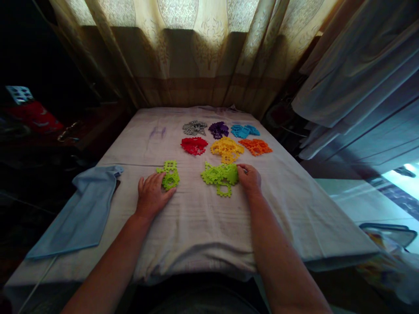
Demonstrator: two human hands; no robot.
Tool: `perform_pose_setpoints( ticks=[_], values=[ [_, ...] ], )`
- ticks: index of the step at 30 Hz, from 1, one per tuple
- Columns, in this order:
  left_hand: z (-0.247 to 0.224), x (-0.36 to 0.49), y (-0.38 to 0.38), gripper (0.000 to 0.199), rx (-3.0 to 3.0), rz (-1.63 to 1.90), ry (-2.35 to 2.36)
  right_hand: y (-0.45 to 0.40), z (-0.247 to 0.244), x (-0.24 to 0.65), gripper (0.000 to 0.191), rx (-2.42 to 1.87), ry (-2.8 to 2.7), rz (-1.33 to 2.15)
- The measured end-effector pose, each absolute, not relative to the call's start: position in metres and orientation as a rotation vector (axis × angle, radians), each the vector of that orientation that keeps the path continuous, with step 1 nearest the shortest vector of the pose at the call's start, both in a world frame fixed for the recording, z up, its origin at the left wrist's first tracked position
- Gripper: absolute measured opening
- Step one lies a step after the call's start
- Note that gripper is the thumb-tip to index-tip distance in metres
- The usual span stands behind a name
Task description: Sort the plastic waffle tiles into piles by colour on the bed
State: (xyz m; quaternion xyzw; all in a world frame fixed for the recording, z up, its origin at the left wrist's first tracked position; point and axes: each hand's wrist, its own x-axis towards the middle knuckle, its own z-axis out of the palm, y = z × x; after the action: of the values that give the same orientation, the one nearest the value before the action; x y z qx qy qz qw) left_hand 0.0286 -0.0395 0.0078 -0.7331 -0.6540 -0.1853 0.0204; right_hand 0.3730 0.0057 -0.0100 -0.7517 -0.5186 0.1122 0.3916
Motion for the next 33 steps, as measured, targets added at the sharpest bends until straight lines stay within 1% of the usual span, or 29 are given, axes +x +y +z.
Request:
perform_pose_setpoints(
  ticks=[7, 14, 18, 22, 28, 31, 33],
  values=[
    [0.003, 0.028, -0.040, 0.047, -2.277, -0.667, -1.986, 0.005, -0.011, 0.376, 0.033, -1.867, -1.286, 0.281],
    [0.008, 0.031, -0.038, 0.050, -2.267, -0.776, -1.992, 0.006, -0.011, 0.375, 0.031, -1.850, -1.275, 0.273],
    [0.018, 0.059, -0.034, 0.050, -2.410, -0.794, -1.851, 0.006, -0.008, 0.372, 0.031, -1.869, -1.284, 0.276],
    [0.027, 0.107, -0.025, 0.052, -2.644, -0.766, -1.680, 0.005, -0.005, 0.371, 0.033, -1.910, -1.271, 0.306],
    [0.034, 0.173, -0.006, 0.058, -2.759, -0.794, -1.611, 0.007, -0.007, 0.373, 0.031, -1.862, -1.283, 0.301],
    [0.032, 0.185, 0.000, 0.061, -2.790, -0.780, -1.631, 0.008, -0.008, 0.374, 0.033, -1.879, -1.287, 0.330],
    [0.028, 0.180, 0.000, 0.060, -2.788, -0.767, -1.635, 0.009, -0.009, 0.375, 0.032, -1.878, -1.293, 0.336]
  ],
)
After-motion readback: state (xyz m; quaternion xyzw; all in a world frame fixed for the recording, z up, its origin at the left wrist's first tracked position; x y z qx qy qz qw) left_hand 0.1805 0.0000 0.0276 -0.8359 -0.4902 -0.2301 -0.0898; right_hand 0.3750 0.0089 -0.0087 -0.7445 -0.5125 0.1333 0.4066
